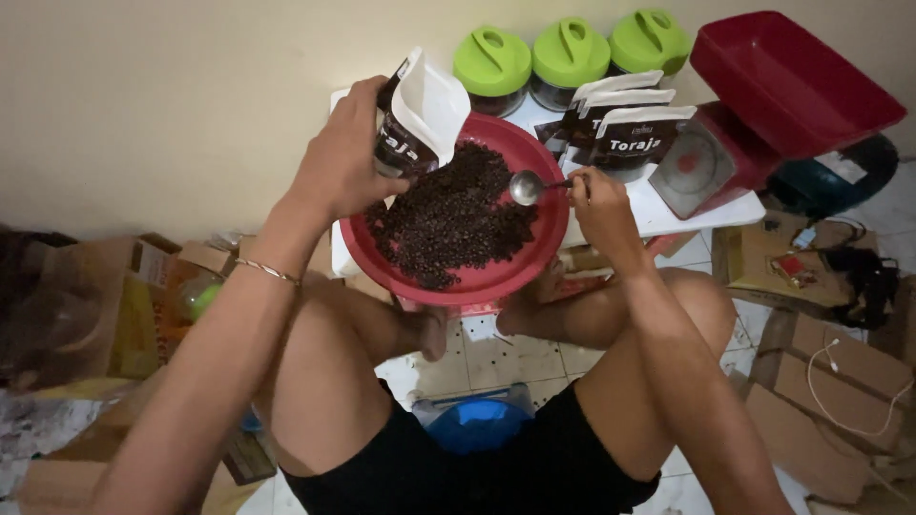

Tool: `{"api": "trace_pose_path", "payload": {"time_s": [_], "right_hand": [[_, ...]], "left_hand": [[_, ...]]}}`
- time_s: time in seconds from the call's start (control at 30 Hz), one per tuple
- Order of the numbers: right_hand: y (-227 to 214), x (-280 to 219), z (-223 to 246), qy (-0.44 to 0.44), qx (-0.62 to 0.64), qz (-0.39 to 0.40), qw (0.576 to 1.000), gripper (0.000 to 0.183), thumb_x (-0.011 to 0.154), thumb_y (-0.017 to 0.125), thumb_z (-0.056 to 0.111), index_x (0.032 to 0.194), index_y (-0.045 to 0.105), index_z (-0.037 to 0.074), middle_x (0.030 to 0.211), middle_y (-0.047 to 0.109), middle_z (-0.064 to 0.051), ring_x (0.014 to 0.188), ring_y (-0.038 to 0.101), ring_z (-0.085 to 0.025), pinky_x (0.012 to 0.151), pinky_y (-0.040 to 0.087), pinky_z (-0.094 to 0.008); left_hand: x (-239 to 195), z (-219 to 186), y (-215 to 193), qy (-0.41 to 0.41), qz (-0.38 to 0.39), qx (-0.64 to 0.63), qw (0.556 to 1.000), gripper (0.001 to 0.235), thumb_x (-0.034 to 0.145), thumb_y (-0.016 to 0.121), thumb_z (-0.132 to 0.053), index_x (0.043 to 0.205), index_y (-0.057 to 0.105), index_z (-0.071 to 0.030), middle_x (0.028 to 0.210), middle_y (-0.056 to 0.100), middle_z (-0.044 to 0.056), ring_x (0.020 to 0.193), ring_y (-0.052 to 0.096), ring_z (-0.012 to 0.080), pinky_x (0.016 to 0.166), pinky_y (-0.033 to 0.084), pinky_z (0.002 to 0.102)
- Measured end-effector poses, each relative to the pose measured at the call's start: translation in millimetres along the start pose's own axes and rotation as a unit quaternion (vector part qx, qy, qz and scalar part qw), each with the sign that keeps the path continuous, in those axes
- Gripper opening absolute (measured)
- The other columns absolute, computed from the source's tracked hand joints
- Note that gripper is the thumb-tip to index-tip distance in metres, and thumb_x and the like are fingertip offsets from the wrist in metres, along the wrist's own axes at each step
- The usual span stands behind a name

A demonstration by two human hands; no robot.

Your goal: Scooping roasted coffee beans from a large bowl into individual retail bags using a spoon.

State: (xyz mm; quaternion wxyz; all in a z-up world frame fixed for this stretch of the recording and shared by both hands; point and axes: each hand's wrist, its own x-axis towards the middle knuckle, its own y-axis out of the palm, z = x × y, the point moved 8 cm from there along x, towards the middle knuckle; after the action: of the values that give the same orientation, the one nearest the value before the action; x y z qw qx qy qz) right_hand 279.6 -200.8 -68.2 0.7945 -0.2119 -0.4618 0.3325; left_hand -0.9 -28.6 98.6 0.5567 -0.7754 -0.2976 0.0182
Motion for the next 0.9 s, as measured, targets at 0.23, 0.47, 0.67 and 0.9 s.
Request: {"api": "trace_pose_path", "payload": {"time_s": [0.23,0.47,0.67,0.9], "right_hand": [[1,4,6,0.175,0.081,0.067,0.979,0.024,0.102,0.046,0.015,0.11,0.068,0.007,0.088,0.077,-0.006,0.084,0.073,-0.022,0.081,0.055,-0.038],[1,1,12,0.277,0.145,0.067,0.947,0.025,0.099,0.044,0.015,0.103,0.068,0.006,0.083,0.074,-0.004,0.069,0.07,-0.014,0.067,0.059,-0.03],[-3,7,-2,0.216,0.118,0.034,0.969,0.02,0.101,0.058,0.014,0.106,0.073,0.002,0.08,0.069,-0.026,0.076,0.072,-0.04,0.069,0.056,-0.049],[-60,36,42,0.231,0.179,0.042,0.955,0.018,0.096,0.054,0.005,0.101,0.068,-0.003,0.07,0.069,-0.021,0.056,0.07,-0.025,0.057,0.059,-0.034]], "left_hand": [[-1,0,-5,-0.003,0.011,-0.006,1.0,0.113,0.066,0.096,-0.027,0.149,0.026,0.002,0.148,0.041,0.024,0.131,0.045,0.0415,0.097,0.045,0.055],[-15,4,-32,-0.118,0.161,0.074,0.977,0.116,0.065,0.092,-0.019,0.156,0.021,-0.006,0.148,0.044,0.018,0.131,0.047,0.0369,0.102,0.051,0.056],[-8,73,25,-0.076,0.135,0.044,0.987,0.124,0.053,0.098,-0.031,0.154,0.029,-0.012,0.145,0.051,0.015,0.138,0.045,0.041,0.11,0.038,0.067],[-45,52,88,-0.017,0.089,-0.072,0.993,0.125,0.054,0.099,-0.029,0.154,0.03,-0.002,0.141,0.052,0.025,0.134,0.048,0.0435,0.117,0.035,0.057]]}}
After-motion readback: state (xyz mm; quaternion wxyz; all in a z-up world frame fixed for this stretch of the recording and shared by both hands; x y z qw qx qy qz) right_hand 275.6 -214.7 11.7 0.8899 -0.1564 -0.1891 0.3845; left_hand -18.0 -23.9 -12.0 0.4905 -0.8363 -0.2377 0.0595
